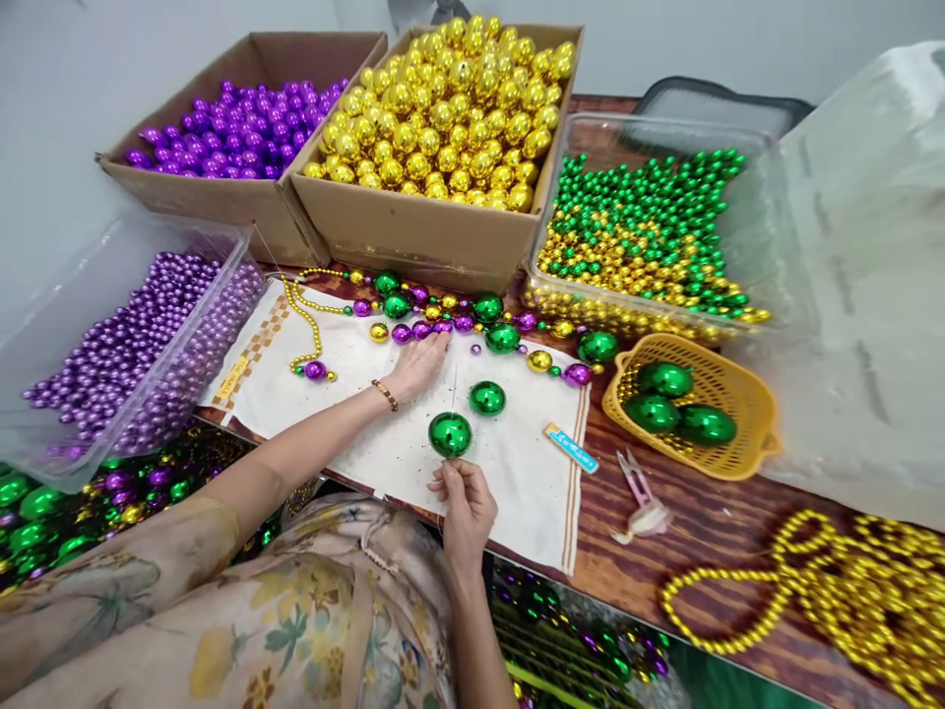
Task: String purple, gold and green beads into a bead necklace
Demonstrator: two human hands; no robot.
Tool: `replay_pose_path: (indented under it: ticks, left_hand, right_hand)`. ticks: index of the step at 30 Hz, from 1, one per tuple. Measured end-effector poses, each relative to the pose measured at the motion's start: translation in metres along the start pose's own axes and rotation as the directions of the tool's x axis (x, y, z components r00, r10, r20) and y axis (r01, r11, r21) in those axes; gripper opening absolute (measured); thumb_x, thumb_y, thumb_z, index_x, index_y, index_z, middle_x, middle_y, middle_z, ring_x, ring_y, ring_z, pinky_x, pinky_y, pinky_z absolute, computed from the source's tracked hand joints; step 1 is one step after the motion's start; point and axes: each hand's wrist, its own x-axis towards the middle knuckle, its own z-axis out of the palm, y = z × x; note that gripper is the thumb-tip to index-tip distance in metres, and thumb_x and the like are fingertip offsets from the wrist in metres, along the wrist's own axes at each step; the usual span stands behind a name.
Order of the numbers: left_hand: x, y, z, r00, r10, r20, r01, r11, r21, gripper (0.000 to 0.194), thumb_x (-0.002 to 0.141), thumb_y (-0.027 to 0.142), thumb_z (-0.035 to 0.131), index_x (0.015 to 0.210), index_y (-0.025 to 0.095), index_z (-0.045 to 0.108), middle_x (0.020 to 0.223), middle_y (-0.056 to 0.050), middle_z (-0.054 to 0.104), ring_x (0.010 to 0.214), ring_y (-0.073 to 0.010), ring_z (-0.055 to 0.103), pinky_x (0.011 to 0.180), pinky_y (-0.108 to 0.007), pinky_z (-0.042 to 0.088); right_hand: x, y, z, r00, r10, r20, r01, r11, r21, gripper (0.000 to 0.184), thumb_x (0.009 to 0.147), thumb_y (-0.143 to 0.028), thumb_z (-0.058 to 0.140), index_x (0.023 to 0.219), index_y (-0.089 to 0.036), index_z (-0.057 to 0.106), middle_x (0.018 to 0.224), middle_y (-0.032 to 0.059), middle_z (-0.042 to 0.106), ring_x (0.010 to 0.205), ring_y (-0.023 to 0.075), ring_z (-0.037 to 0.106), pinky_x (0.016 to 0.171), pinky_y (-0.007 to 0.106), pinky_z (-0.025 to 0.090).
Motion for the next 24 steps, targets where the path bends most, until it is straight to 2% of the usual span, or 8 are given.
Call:
replay_pose_path:
  ticks: [3, 5, 6, 8, 11, 14, 19, 24]
  left_hand:
    - [-0.006, 0.000, -0.005, 0.999, 0.012, -0.041, -0.014, 0.998, -0.063, 0.027, 0.101, 0.021, 0.042, 0.122, 0.014, 0.057, 0.117, -0.015, 0.068, 0.100, -0.0260, 0.065, 0.082, -0.034, 0.047]
    - [-0.016, -0.001, -0.010, 0.996, 0.035, -0.083, -0.058, 0.952, -0.301, 0.020, 0.100, 0.028, 0.048, 0.112, 0.016, 0.059, 0.109, -0.011, 0.069, 0.094, -0.0223, 0.066, 0.078, -0.031, 0.048]
    - [-0.022, -0.002, -0.013, 0.996, 0.029, -0.086, -0.067, 0.870, -0.488, 0.018, 0.099, 0.031, 0.052, 0.106, 0.017, 0.060, 0.105, -0.009, 0.068, 0.088, -0.0196, 0.067, 0.074, -0.029, 0.049]
    - [-0.039, -0.003, -0.020, 1.000, -0.015, -0.013, -0.004, 0.531, -0.847, 0.020, 0.093, 0.037, 0.062, 0.098, 0.018, 0.059, 0.100, -0.006, 0.067, 0.077, -0.0153, 0.068, 0.065, -0.025, 0.049]
    - [-0.065, -0.006, -0.033, 0.985, -0.041, 0.168, 0.167, -0.025, -0.986, 0.029, 0.083, 0.039, 0.074, 0.096, 0.016, 0.061, 0.095, -0.004, 0.068, 0.073, -0.0139, 0.070, 0.061, -0.023, 0.051]
    - [-0.083, -0.007, -0.045, 0.974, -0.014, 0.224, 0.210, -0.295, -0.932, 0.031, 0.080, 0.032, 0.079, 0.101, 0.012, 0.068, 0.092, -0.006, 0.071, 0.077, -0.0137, 0.072, 0.072, -0.025, 0.056]
    - [-0.090, -0.005, -0.052, 0.966, 0.038, 0.257, 0.244, -0.465, -0.851, 0.028, 0.083, 0.023, 0.077, 0.106, 0.010, 0.071, 0.088, -0.006, 0.072, 0.078, -0.0143, 0.071, 0.078, -0.028, 0.058]
    - [-0.088, -0.003, -0.050, 0.963, 0.006, 0.269, 0.238, -0.485, -0.841, 0.019, 0.085, 0.021, 0.074, 0.101, 0.011, 0.071, 0.086, -0.006, 0.071, 0.077, -0.0143, 0.070, 0.075, -0.028, 0.057]
  right_hand:
    - [-0.003, -0.004, 0.001, 1.000, -0.018, 0.022, 0.019, 1.000, -0.015, 0.026, 0.081, -0.040, 0.073, 0.075, -0.016, 0.066, 0.067, 0.0013, 0.065, 0.055, 0.0126, 0.060, 0.052, 0.023, 0.046]
    - [-0.005, -0.006, -0.001, 0.999, -0.034, 0.032, 0.035, 0.999, -0.034, 0.026, 0.082, -0.040, 0.072, 0.075, -0.016, 0.066, 0.068, 0.0014, 0.065, 0.056, 0.0127, 0.061, 0.053, 0.023, 0.046]
    - [-0.006, -0.007, -0.002, 0.999, -0.040, 0.035, 0.042, 0.998, -0.045, 0.026, 0.083, -0.040, 0.072, 0.075, -0.016, 0.066, 0.067, 0.0015, 0.065, 0.056, 0.0127, 0.061, 0.054, 0.023, 0.046]
    - [-0.008, -0.009, -0.006, 0.998, -0.050, 0.043, 0.052, 0.997, -0.063, 0.026, 0.083, -0.040, 0.071, 0.075, -0.016, 0.066, 0.067, 0.0012, 0.065, 0.056, 0.0124, 0.061, 0.054, 0.023, 0.046]
    - [-0.013, -0.012, -0.010, 0.996, -0.052, 0.071, 0.057, 0.996, -0.074, 0.026, 0.084, -0.040, 0.071, 0.075, -0.016, 0.066, 0.065, 0.0002, 0.064, 0.055, 0.0119, 0.060, 0.054, 0.023, 0.047]
    - [-0.019, -0.016, -0.013, 0.994, -0.043, 0.099, 0.050, 0.996, -0.075, 0.025, 0.085, -0.039, 0.070, 0.076, -0.017, 0.065, 0.063, -0.0009, 0.062, 0.054, 0.0119, 0.059, 0.053, 0.023, 0.047]
    - [-0.026, -0.021, -0.016, 0.984, -0.055, 0.169, 0.073, 0.992, -0.104, 0.023, 0.088, -0.037, 0.069, 0.076, -0.017, 0.065, 0.063, -0.0016, 0.060, 0.054, 0.0119, 0.058, 0.054, 0.023, 0.048]
    - [-0.027, -0.018, -0.016, 0.976, -0.052, 0.213, 0.081, 0.988, -0.129, 0.024, 0.090, -0.037, 0.066, 0.076, -0.018, 0.065, 0.060, -0.0015, 0.060, 0.053, 0.0122, 0.057, 0.053, 0.024, 0.046]
